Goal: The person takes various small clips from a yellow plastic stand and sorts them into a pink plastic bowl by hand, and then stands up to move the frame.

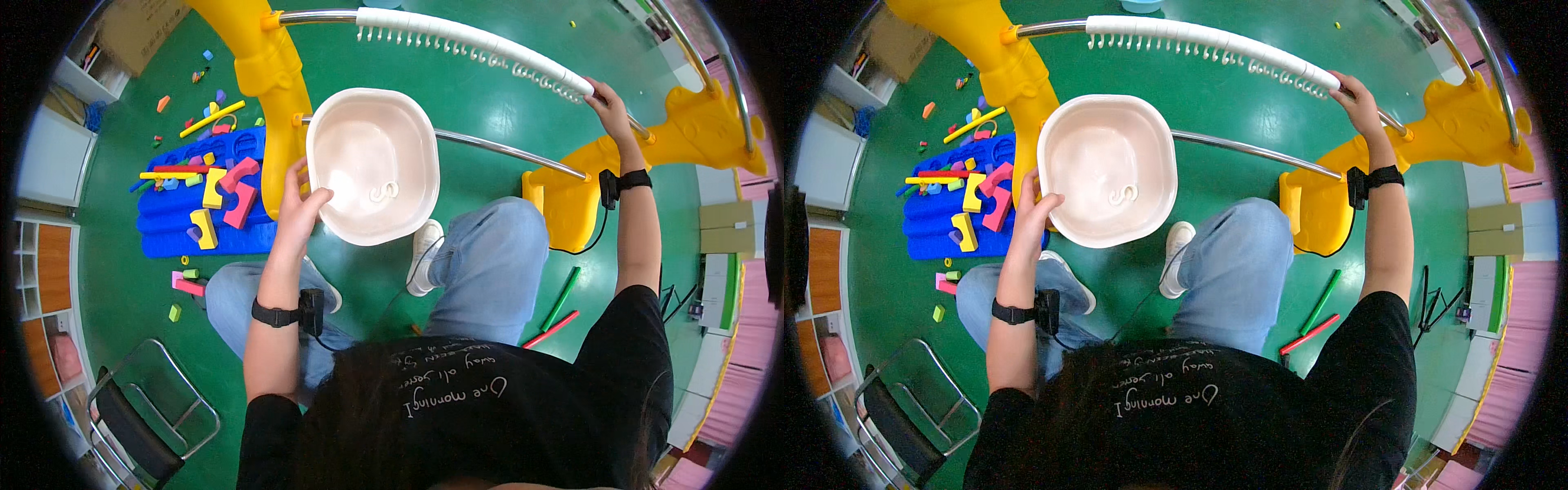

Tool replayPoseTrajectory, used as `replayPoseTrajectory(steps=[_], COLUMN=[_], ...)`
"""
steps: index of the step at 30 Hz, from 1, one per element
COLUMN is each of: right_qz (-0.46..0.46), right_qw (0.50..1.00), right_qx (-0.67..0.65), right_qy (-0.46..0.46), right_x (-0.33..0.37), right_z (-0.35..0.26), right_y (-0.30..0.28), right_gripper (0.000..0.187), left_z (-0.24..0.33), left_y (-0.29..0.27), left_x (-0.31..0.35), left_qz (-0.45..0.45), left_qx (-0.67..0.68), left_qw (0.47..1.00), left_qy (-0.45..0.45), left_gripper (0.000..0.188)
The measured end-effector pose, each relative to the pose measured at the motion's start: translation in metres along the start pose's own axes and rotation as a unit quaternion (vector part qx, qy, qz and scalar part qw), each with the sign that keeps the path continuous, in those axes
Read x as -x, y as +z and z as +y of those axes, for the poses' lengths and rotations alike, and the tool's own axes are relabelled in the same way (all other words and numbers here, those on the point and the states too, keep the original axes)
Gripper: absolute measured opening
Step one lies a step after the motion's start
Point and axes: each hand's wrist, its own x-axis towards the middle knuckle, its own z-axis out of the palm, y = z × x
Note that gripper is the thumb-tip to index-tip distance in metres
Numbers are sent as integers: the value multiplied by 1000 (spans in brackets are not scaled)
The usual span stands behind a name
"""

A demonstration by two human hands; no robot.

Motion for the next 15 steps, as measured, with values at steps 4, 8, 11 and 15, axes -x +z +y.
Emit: replayPoseTrajectory(steps=[4, 8, 11, 15], right_qz=[20, 189, 119, -238], right_qw=[997, 939, 964, 910], right_qx=[56, 228, 130, 42], right_qy=[-46, -175, -201, -336], right_x=[2, -1, -1, 13], right_z=[-6, -55, -168, -239], right_y=[0, 26, 98, 208], right_gripper=[42, 43, 35, 32], left_z=[4, 6, 8, 10], left_y=[2, 5, -7, -9], left_x=[0, -1, 5, 5], left_qz=[1, -1, 15, 11], left_qx=[7, 34, 20, 45], left_qw=[1000, 999, 1000, 999], left_qy=[-7, 10, 9, -1], left_gripper=[71, 71, 72, 74])
